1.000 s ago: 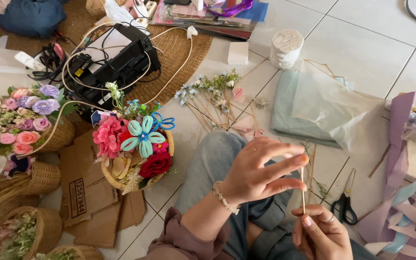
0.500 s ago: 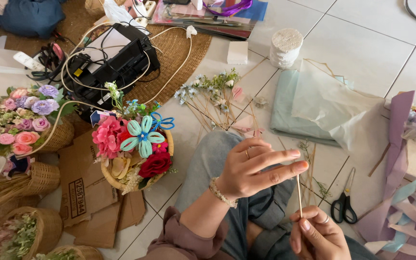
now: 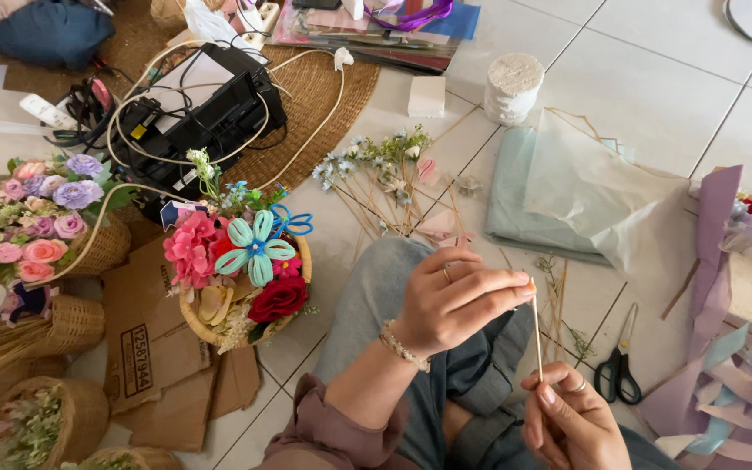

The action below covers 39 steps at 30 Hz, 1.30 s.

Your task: The person sits on the floor and uses scissors to trim the ends of thin wooden sticks. They hold the sticks in one hand and cut them with the other, occasionally adjusting the grip or the stick's position.

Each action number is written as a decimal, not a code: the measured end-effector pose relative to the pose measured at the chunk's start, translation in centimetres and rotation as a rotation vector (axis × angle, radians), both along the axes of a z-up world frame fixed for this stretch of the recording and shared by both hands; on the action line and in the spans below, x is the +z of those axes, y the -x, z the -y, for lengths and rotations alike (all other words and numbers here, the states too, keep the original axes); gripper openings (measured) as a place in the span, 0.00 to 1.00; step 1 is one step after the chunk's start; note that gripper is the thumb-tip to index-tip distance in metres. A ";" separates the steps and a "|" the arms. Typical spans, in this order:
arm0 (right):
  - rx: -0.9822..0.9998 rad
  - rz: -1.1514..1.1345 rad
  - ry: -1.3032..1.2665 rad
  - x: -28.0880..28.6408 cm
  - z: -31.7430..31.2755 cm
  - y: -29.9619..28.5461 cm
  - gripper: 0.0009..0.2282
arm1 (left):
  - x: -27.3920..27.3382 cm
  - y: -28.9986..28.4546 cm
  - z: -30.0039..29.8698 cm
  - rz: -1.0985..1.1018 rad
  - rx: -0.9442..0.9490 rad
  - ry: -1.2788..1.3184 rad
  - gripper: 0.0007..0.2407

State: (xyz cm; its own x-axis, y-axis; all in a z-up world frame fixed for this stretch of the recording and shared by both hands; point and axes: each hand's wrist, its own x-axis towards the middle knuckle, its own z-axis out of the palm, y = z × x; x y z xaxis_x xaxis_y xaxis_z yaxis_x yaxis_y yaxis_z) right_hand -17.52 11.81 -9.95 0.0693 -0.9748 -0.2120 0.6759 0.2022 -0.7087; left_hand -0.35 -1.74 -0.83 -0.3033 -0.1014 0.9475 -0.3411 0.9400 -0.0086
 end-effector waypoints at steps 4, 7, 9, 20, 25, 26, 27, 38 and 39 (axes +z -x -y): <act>-0.093 -0.089 0.065 0.1 0.6 -0.6 0.06 | -2.5 2.0 -0.5 -0.052 -0.134 -0.292 0.07; -0.162 -0.157 0.022 0.1 1.4 -0.7 0.06 | -3.4 3.9 -2.2 -0.260 -0.502 -0.867 0.11; -0.188 -0.367 0.120 -0.4 2.0 -0.5 0.05 | -3.0 5.0 -3.6 -0.502 -0.742 -1.397 0.14; 0.457 -1.700 -0.877 -16.5 8.3 16.3 0.28 | -3.6 3.6 -1.6 -0.492 -0.501 -0.927 0.16; 0.489 -1.607 -0.931 -24.4 8.6 18.9 0.34 | -2.9 2.6 -1.5 -0.488 -0.419 -0.802 0.17; 0.524 -1.675 -0.936 -27.8 8.8 20.5 0.34 | -2.7 2.4 -1.5 -0.487 -0.409 -0.784 0.15; 0.558 -1.742 -0.939 -31.2 9.0 22.2 0.33 | -2.5 2.2 -1.4 -0.486 -0.398 -0.766 0.13; 0.333 -1.689 -1.142 -23.7 7.6 18.2 0.28 | -2.0 -0.2 -0.9 -0.498 -0.359 -0.793 0.11; 0.277 -1.748 -1.079 -23.7 7.1 18.3 0.24 | -2.2 -0.3 -0.7 -0.487 -0.367 -0.769 0.13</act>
